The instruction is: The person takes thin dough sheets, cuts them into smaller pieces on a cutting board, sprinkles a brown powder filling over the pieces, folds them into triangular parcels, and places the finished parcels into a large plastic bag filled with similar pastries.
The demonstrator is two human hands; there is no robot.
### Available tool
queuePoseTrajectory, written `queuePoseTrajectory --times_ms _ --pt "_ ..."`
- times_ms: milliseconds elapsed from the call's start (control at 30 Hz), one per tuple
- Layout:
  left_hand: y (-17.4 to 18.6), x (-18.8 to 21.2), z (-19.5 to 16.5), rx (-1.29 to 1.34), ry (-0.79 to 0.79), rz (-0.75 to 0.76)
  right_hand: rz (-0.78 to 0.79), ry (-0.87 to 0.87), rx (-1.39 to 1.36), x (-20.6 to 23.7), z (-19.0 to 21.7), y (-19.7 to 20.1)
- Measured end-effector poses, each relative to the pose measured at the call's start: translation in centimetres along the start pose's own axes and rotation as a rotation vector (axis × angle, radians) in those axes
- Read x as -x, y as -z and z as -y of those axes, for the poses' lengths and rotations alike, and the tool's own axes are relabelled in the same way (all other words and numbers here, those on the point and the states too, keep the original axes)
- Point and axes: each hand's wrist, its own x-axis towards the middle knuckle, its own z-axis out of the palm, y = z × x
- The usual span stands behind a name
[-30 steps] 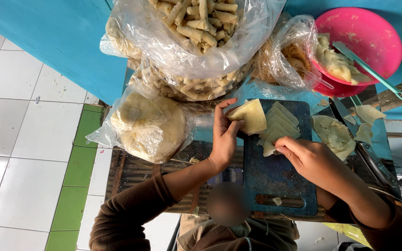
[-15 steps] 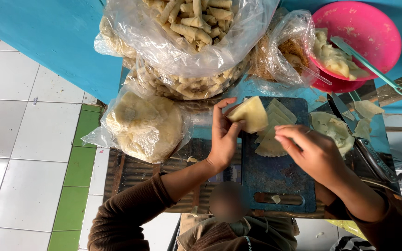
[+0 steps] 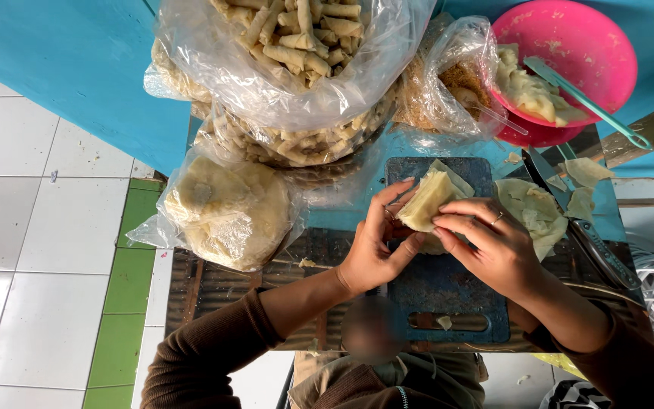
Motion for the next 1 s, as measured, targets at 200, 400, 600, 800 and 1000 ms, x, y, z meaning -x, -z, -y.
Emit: queuePoseTrajectory --times_ms 200,400,600,800,1000 --pt "-0.09 -0.12 -0.38 -0.053 -0.008 -0.004 0.020 -0.052 -0.025 0.11 0.07 0.02" --pt "0.03 -0.22 0.10 -0.099 0.032 -0.020 0.035 -0.082 -0.052 0.06 0.07 0.06" --pt "0.05 -0.13 0.18 -0.062 0.009 -0.003 0.047 -0.111 -0.080 0.15 -0.01 0.23" --pt "-0.20 -0.29 -0.10 -0.085 0.027 -0.014 0.059 -0.132 -0.128 0.01 -0.14 0.29" --pt "-0.34 -0.28 -0.11 -0.073 -0.009 0.005 0.076 -0.158 -0.166 0.35 -0.53 0.27"
